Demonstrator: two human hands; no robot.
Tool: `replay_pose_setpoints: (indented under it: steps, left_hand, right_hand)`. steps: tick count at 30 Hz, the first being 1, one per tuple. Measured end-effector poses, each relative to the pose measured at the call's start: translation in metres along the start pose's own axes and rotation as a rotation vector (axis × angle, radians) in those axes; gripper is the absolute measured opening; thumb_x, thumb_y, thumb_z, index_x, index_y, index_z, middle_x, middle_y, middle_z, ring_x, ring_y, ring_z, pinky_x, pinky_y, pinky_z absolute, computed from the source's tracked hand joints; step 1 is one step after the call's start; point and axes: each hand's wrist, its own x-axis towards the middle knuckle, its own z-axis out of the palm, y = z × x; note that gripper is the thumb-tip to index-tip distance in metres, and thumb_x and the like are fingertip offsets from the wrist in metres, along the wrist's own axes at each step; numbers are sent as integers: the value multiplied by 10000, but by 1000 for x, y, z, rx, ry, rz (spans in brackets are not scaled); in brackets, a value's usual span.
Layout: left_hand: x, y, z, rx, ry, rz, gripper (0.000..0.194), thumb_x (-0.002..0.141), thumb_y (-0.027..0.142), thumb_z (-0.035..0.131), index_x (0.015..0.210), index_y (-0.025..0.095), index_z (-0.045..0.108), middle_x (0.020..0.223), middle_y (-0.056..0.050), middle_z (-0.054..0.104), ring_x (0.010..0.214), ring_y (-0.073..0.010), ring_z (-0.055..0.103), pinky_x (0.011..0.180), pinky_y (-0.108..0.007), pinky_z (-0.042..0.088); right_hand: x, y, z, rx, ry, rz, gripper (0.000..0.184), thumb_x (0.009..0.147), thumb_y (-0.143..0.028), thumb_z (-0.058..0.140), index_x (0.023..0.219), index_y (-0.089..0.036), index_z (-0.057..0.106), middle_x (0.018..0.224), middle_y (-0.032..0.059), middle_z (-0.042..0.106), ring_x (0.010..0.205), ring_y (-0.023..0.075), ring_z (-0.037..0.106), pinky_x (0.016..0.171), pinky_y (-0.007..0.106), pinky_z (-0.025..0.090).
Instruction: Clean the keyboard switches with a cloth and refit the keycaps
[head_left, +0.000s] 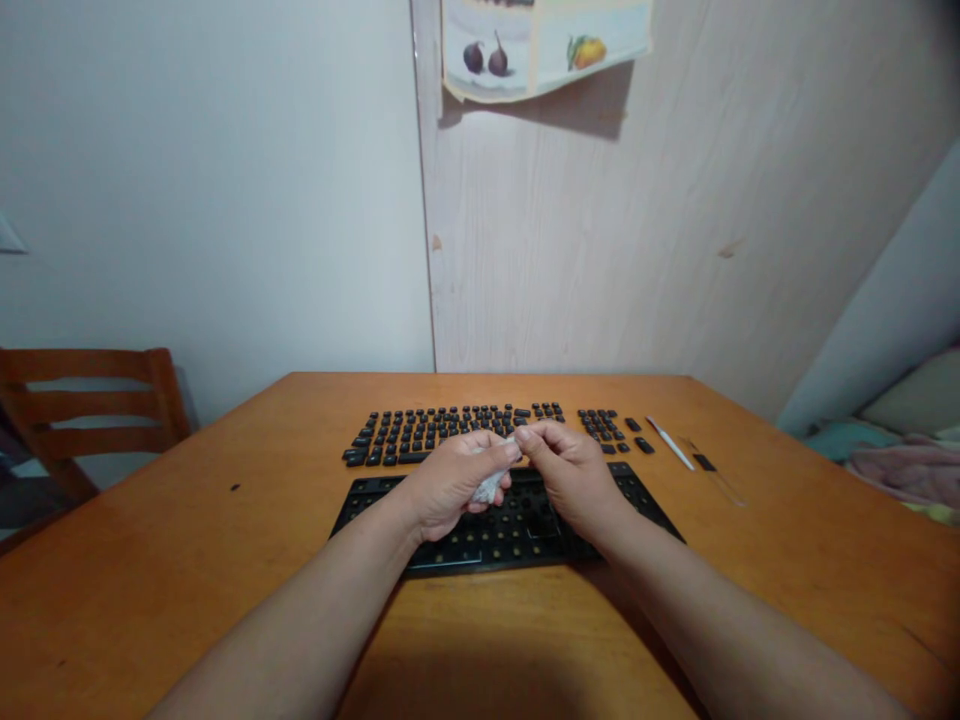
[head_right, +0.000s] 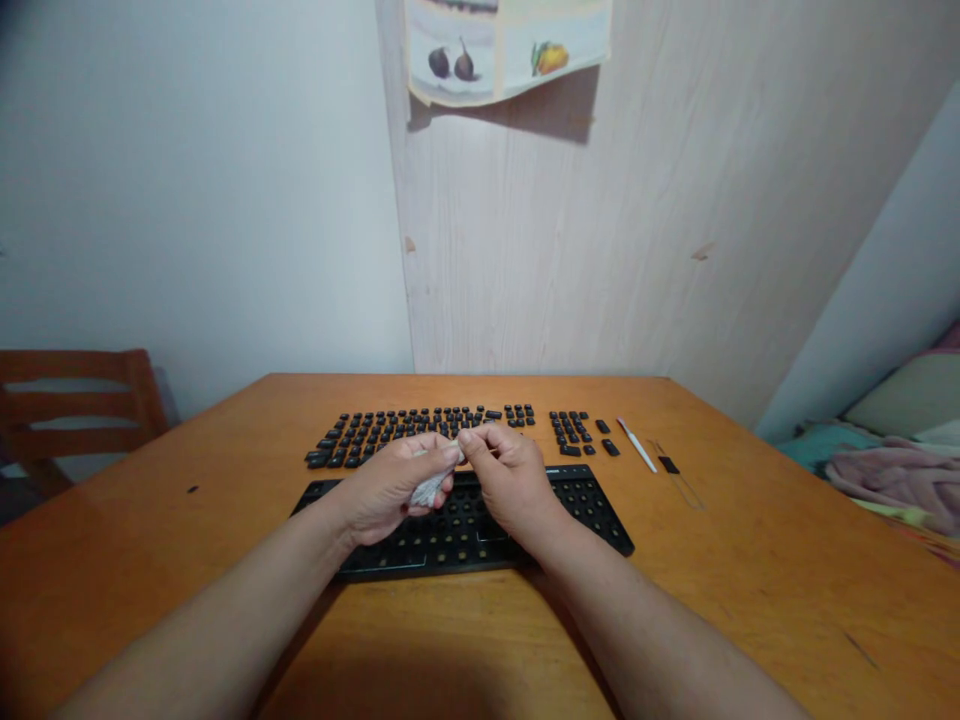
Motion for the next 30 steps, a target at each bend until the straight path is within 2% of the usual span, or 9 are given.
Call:
replay_pose_setpoints:
  steps: [3,6,10,12,15,19,25,27,30]
  left_hand:
    - [-1,1,-2,90,22,9,410,816,535,690,836,161,523,706,8,582,528,-58,531,426,-145,292]
    - [-2,1,-4,112,13,-12,406,823,543,674,847,159,542,692,10,577,529,-61,527,421,-143,291]
    - [-4,2,-6,46,3,-22,397,812,528,694,857,164,543,677,17,567,514,-57,508,402,-139,275]
    - [-5,3,-6,5,-2,-27,389,807,512,707,856,164,540,667,19,561,506,-56,506,396,-139,264]
    - [-5,5,-7,-48,-9,-52,366,813,486,711,879,164,551,655,18,561,494,-59,511,392,-141,249]
    - [-5,4,-8,-96,-44,-77,339,825,462,709,899,161,571,659,11,568,483,-64,517,389,-151,255]
    - [-5,0,-7,-64,-80,-106,372,829,498,686,926,156,579,649,17,545,498,-67,495,400,-160,239]
    - [-5,0,-6,24,-62,-92,378,806,501,704,909,168,558,648,24,545,508,-72,481,413,-168,242]
    - [-6,1,-3,307,48,9,326,788,451,720,895,182,570,643,40,542,537,-84,464,465,-191,294]
  right_hand:
    - [0,-1,0,-58,5,15,365,900,-461,599,661,-186,579,634,-16,527,632,138,466,608,272,371]
    - [2,1,-3,-15,-60,58,385,915,-474,571,656,-188,551,625,-26,489,615,129,442,589,268,360]
    - [7,3,-12,98,-115,72,304,959,-453,506,968,-196,669,766,-2,574,695,143,529,633,274,424]
    - [8,3,-16,55,-164,15,314,973,-431,496,1120,-214,670,887,26,621,776,156,572,687,291,460]
    - [7,3,-18,-90,-226,-131,291,979,-376,513,1177,-237,676,1036,58,653,908,176,605,798,329,479]
    - [5,1,-14,-171,-219,-278,194,971,-293,544,1047,-226,710,916,44,668,881,172,619,813,328,474]
    - [5,4,-14,-327,-198,-303,256,994,-293,497,804,-197,638,769,19,613,747,149,575,722,290,430]
    - [5,6,-15,-397,-188,-298,287,999,-302,476,763,-193,597,739,12,579,716,147,543,685,284,398]
    - [7,9,-13,-464,-185,-228,350,999,-343,451,686,-196,506,670,-11,498,645,139,472,614,281,329]
